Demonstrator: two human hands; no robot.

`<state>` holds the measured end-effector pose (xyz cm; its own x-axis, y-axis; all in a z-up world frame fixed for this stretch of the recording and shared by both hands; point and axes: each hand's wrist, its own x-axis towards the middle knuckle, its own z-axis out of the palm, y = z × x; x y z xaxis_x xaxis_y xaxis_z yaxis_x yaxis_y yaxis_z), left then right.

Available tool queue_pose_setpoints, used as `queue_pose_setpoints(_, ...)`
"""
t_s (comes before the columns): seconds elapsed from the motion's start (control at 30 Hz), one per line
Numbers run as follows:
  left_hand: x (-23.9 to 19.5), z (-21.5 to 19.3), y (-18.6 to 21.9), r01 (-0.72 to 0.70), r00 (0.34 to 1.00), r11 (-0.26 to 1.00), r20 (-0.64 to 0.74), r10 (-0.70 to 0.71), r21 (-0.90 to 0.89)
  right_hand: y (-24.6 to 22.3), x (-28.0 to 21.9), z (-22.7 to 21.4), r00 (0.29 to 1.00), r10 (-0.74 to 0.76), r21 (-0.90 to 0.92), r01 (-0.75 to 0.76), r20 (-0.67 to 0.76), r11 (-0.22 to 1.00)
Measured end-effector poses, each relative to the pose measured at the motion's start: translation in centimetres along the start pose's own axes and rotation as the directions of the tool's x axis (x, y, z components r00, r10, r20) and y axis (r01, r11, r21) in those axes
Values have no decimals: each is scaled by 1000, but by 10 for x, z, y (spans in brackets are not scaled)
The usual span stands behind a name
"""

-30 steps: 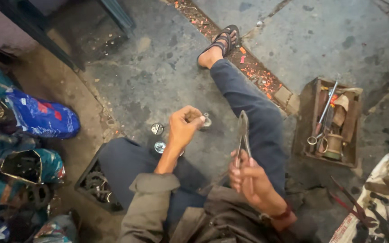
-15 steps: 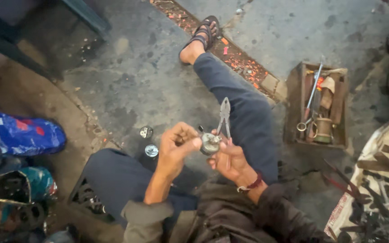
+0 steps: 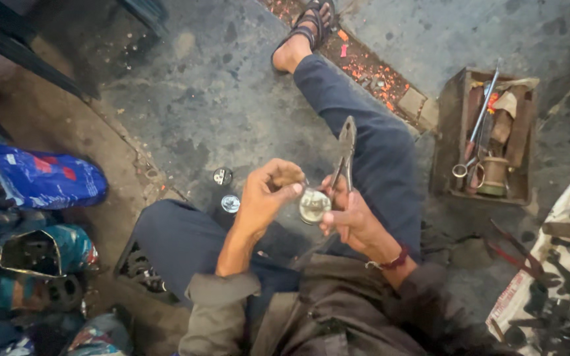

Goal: The person sits on the ground and uses pliers to manipulate small metal parts, repeatedly picking them up, adjusting them, and placing them down. The person also handles a small black component and a thin metal rod.

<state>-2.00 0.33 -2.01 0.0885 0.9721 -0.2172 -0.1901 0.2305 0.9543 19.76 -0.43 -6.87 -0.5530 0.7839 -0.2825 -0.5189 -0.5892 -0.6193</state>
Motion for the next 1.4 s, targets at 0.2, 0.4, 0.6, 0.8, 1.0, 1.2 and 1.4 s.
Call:
queue_pose_setpoints(0.2, -8, 8, 15, 10, 995, 987, 98, -26, 162, 4, 1, 2, 999, -6, -41, 5, -34, 999)
queue_pose_setpoints(0.4, -19, 17, 34, -96, 993, 826, 110, 41, 555, 9, 2, 6, 985, -53, -291, 3, -166, 957)
queue_pose_setpoints(0.6, -24, 20, 26, -220, 975, 861, 83, 205, 459, 11, 3, 4, 979, -65, -337, -5, -195, 941)
queue_pose_setpoints(0.8, -26, 15, 25, -222, 974, 849, 147, 171, 479, 4, 0, 7, 981, -67, -293, 11, -180, 956)
queue_pose_setpoints(1.0, -22, 11, 15, -220, 969, 929, 176, 173, 296, -1, -2, 9, 986, -31, -218, -6, -164, 976)
queue_pose_setpoints(1.2, -25, 11, 26, -268, 955, 876, 231, 187, 401, -7, -1, 12, 990, -21, -235, -14, -143, 972)
queue_pose_setpoints(1.4, -20, 2, 21, -486, 861, 782, 366, 352, 390, -6, -5, 9, 988, -40, -238, 4, -148, 971)
